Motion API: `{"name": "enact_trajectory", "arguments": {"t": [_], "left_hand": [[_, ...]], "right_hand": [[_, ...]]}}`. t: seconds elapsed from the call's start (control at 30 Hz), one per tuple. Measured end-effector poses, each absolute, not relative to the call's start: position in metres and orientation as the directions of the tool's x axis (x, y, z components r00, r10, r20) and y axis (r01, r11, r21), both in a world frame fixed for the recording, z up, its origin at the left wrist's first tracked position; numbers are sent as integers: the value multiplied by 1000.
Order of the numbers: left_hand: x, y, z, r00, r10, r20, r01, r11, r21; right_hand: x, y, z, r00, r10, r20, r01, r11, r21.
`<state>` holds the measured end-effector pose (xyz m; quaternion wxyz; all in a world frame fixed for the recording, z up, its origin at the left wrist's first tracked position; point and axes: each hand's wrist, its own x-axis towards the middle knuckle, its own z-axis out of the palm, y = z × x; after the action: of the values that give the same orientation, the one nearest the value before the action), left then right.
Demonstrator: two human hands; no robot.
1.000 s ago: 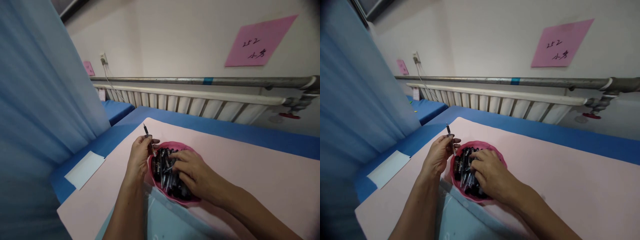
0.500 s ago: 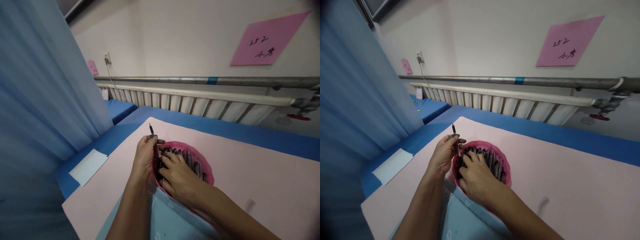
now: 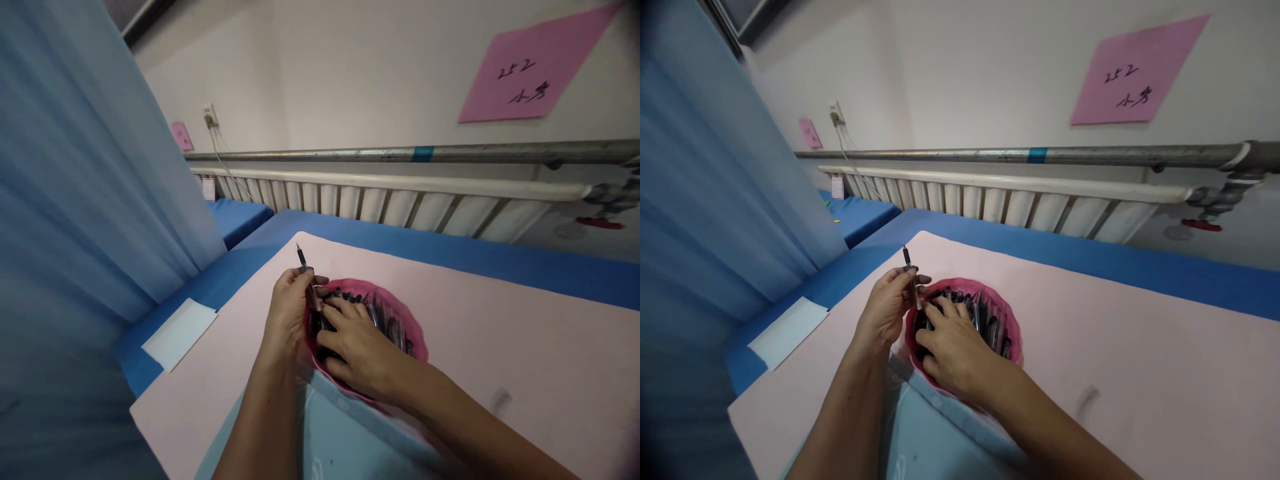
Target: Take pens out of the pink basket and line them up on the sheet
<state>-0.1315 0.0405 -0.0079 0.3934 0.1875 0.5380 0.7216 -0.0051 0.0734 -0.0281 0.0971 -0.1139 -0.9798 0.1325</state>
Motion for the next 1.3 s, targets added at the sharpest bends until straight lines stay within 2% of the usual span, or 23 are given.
{"name": "enact_trajectory", "arguments": {"t": [0.47, 0.67, 0.73, 0.87, 0.97, 1.03, 1.13, 1.2, 1.3], "left_hand": [[-133, 40, -9, -614, 772, -164, -360, -89, 929], [-133, 41, -9, -618, 771, -153, -358, -102, 928], [-133, 40, -9, -624, 765, -158, -359, -102, 928], [-137, 40, -9, -635, 754, -168, -408, -143, 902], [-139, 39, -9, -614, 768, -182, -483, -183, 856], [-138, 39, -8, -590, 783, -198, -541, -201, 817], [-135, 39, -7, -547, 805, -229, -606, -192, 772], [-133, 39, -7, -528, 817, -232, -624, -188, 759], [-129, 40, -7, -502, 835, -224, -644, -188, 742]], "right_hand": [[-3, 79, -29, -970, 152, 188, 103, 963, -250], [-3, 79, -26, -976, 55, 210, 10, 978, -210], [-2, 78, -26, -971, 65, 232, 9, 972, -233], [2, 79, -27, -924, 188, 333, 42, 916, -399], [4, 82, -27, -819, 407, 405, 97, 793, -601], [5, 84, -26, -715, 570, 405, 116, 668, -735], [7, 86, -25, -557, 751, 355, 37, 449, -893], [7, 88, -23, -484, 819, 307, -47, 326, -944], [7, 89, -22, -430, 862, 268, -110, 245, -963]]}}
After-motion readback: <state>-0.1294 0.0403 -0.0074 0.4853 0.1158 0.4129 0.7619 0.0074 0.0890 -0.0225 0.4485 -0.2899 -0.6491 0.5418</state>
